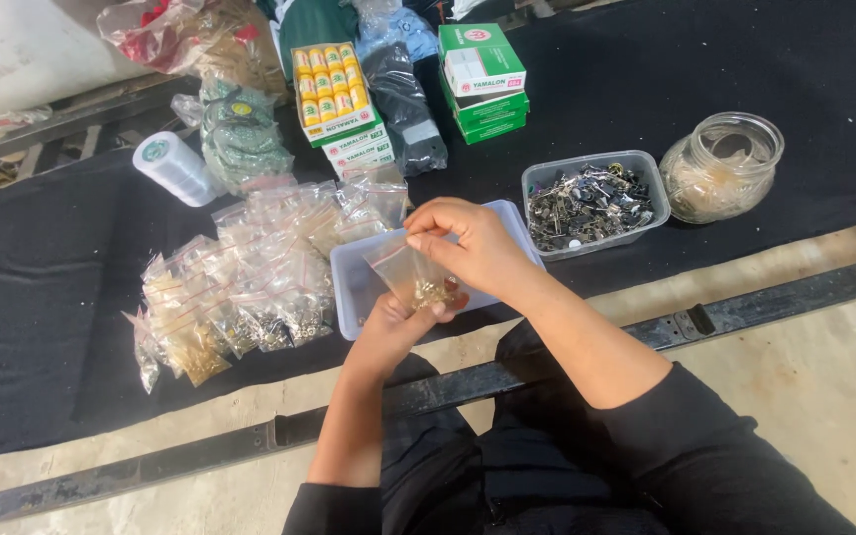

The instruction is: Sorting and bagging small metal hardware components at a workbench.

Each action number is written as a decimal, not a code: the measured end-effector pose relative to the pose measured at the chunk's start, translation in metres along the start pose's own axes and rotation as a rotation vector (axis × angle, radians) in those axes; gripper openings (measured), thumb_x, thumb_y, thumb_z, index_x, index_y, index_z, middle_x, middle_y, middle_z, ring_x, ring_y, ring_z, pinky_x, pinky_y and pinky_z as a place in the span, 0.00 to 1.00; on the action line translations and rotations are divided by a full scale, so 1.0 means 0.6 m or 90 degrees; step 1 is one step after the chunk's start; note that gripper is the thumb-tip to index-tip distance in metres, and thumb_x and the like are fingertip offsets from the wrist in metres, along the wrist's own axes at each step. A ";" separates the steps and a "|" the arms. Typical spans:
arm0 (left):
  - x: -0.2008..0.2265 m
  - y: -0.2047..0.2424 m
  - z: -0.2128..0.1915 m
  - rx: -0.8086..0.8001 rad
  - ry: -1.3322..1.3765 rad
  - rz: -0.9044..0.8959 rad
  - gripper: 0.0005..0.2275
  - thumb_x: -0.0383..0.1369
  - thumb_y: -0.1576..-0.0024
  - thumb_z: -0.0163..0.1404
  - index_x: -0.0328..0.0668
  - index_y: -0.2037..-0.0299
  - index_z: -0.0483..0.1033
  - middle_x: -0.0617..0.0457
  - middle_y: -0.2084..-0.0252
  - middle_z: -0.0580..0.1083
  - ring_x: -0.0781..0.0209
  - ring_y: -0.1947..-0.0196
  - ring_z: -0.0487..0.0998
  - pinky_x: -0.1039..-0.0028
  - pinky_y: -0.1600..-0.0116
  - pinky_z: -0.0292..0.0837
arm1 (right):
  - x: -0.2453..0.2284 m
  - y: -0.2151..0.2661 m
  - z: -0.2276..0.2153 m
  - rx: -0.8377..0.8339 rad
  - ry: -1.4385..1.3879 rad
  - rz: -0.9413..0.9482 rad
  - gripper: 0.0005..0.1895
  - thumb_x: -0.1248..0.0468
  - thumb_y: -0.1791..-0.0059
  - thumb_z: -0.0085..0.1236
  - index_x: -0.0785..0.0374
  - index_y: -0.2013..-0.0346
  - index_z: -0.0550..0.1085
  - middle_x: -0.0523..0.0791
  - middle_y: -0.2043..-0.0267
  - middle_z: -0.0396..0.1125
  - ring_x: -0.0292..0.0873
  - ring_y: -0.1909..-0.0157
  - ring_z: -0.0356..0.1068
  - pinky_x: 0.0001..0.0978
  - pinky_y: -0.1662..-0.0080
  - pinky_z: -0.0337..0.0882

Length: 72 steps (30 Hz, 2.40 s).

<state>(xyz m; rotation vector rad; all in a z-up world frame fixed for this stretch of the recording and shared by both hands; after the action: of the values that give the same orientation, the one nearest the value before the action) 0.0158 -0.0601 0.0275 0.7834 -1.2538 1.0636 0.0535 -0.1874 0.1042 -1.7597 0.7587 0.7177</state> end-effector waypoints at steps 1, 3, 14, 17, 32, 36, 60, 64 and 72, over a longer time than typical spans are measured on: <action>0.004 -0.003 0.007 -0.001 0.000 -0.002 0.07 0.28 0.45 0.61 0.27 0.67 0.83 0.39 0.67 0.81 0.57 0.65 0.83 0.61 0.51 0.82 | 0.004 0.005 0.001 0.001 0.000 0.002 0.01 0.68 0.50 0.62 0.61 0.65 0.79 0.45 0.58 0.76 0.45 0.54 0.75 0.36 0.53 0.74; 0.018 -0.008 0.011 0.036 -0.023 0.018 0.09 0.28 0.49 0.66 0.29 0.65 0.83 0.42 0.69 0.81 0.59 0.65 0.83 0.62 0.54 0.82 | 0.015 0.013 0.009 -0.021 -0.023 0.021 0.02 0.68 0.49 0.61 0.60 0.64 0.80 0.45 0.61 0.76 0.41 0.57 0.74 0.35 0.54 0.75; -0.001 0.011 0.017 -0.048 -0.220 0.034 0.14 0.28 0.48 0.65 0.31 0.55 0.78 0.41 0.60 0.78 0.53 0.55 0.77 0.60 0.46 0.72 | 0.014 0.079 0.017 -0.263 -0.068 0.130 0.17 0.64 0.50 0.60 0.67 0.48 0.77 0.60 0.45 0.72 0.63 0.43 0.70 0.58 0.43 0.67; 0.029 0.041 0.023 -0.076 -0.373 0.029 0.16 0.31 0.48 0.63 0.29 0.53 0.77 0.34 0.57 0.79 0.38 0.54 0.80 0.55 0.51 0.77 | 0.037 0.100 0.012 -0.325 -0.014 0.177 0.13 0.64 0.49 0.58 0.64 0.52 0.81 0.57 0.47 0.74 0.62 0.44 0.72 0.54 0.42 0.70; -0.100 0.190 -0.254 0.374 -0.748 0.102 0.36 0.51 0.37 0.38 0.40 0.24 0.39 0.42 0.21 0.39 0.41 0.21 0.31 0.40 0.26 0.29 | 0.232 -0.088 -0.081 -0.064 0.106 0.448 0.17 0.64 0.44 0.44 0.50 0.48 0.79 0.39 0.60 0.65 0.36 0.61 0.63 0.30 0.56 0.62; -0.105 0.193 -0.252 0.378 -0.735 0.100 0.34 0.52 0.36 0.36 0.45 0.24 0.43 0.43 0.20 0.41 0.40 0.20 0.32 0.42 0.25 0.24 | 0.410 -0.134 -0.060 0.055 0.142 0.520 0.15 0.60 0.46 0.48 0.44 0.51 0.80 0.39 0.53 0.75 0.36 0.59 0.67 0.25 0.54 0.63; -0.111 0.186 -0.262 0.360 -0.689 0.049 0.33 0.52 0.37 0.37 0.43 0.26 0.51 0.43 0.24 0.55 0.36 0.21 0.37 0.40 0.26 0.30 | 0.350 -0.122 0.021 -0.136 0.084 0.507 0.33 0.62 0.48 0.48 0.51 0.27 0.58 0.51 0.24 0.52 0.48 0.25 0.55 0.38 0.38 0.65; -0.116 0.182 -0.262 0.360 -0.727 0.046 0.32 0.49 0.37 0.40 0.40 0.26 0.52 0.41 0.25 0.57 0.33 0.22 0.41 0.38 0.27 0.34 | 0.347 -0.094 -0.003 -0.192 0.100 0.432 0.19 0.61 0.48 0.47 0.53 0.42 0.74 0.42 0.41 0.72 0.37 0.44 0.71 0.33 0.51 0.70; -0.110 0.183 -0.250 0.352 -0.785 0.070 0.30 0.43 0.37 0.43 0.37 0.26 0.52 0.41 0.28 0.62 0.29 0.24 0.46 0.35 0.29 0.40 | 0.238 -0.007 -0.011 -0.329 0.476 0.227 0.16 0.64 0.46 0.40 0.56 0.54 0.78 0.46 0.49 0.74 0.50 0.49 0.72 0.45 0.50 0.69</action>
<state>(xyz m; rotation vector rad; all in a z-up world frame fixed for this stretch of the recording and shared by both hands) -0.0327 0.1023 -0.0729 1.9920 -2.0393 1.0178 0.1458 -0.2144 -0.0014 -2.4378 1.5216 0.4941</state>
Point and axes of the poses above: each hand's wrist, its own y-axis away from the middle knuckle, its own z-axis out of the palm, x = y × z, the point moved 7 cm from there along -y, towards the middle knuckle
